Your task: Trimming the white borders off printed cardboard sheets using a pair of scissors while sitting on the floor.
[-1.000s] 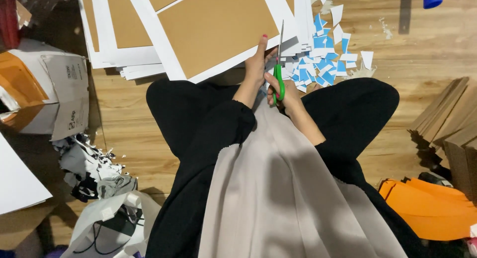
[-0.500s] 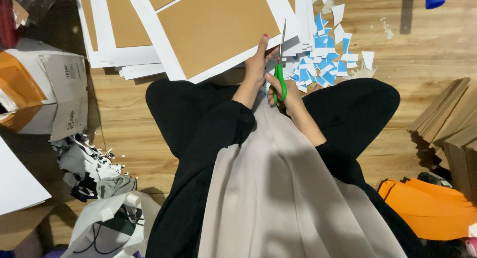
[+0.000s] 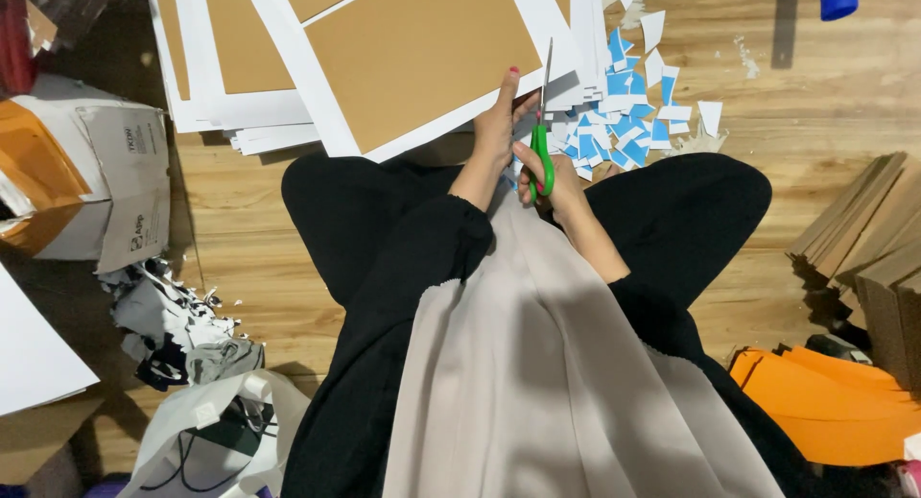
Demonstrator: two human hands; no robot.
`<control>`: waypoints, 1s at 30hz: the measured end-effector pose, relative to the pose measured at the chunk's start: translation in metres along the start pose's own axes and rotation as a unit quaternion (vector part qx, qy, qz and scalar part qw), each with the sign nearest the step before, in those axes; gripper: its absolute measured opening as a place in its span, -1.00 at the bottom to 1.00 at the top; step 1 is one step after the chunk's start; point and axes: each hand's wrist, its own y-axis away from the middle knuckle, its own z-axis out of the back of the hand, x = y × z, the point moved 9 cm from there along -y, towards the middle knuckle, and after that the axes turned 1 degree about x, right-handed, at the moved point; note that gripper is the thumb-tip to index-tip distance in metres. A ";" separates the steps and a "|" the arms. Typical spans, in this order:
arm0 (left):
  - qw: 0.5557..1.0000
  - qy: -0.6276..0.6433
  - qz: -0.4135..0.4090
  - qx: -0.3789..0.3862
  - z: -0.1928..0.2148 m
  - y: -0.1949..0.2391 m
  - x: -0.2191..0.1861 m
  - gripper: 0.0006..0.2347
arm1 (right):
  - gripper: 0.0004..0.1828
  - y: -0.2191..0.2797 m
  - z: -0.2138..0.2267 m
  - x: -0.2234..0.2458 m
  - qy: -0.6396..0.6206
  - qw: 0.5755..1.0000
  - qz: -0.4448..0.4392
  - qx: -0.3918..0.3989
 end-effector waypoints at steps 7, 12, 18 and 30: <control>1.000 -0.003 0.015 -0.008 0.002 -0.004 0.005 -0.57 | -0.52 0.000 0.002 0.005 0.030 0.999 0.019 -0.015; 1.000 0.005 0.011 -0.013 0.001 -0.005 0.004 -0.57 | -0.51 0.002 0.002 0.009 0.023 0.999 0.020 -0.029; 1.000 -0.004 0.003 -0.015 0.003 -0.006 0.007 -0.58 | -0.52 -0.006 0.005 0.005 0.026 0.999 0.020 -0.030; 1.000 -0.016 0.015 -0.014 0.006 -0.009 0.011 -0.67 | -0.54 -0.011 0.001 0.012 -0.021 0.999 0.018 -0.015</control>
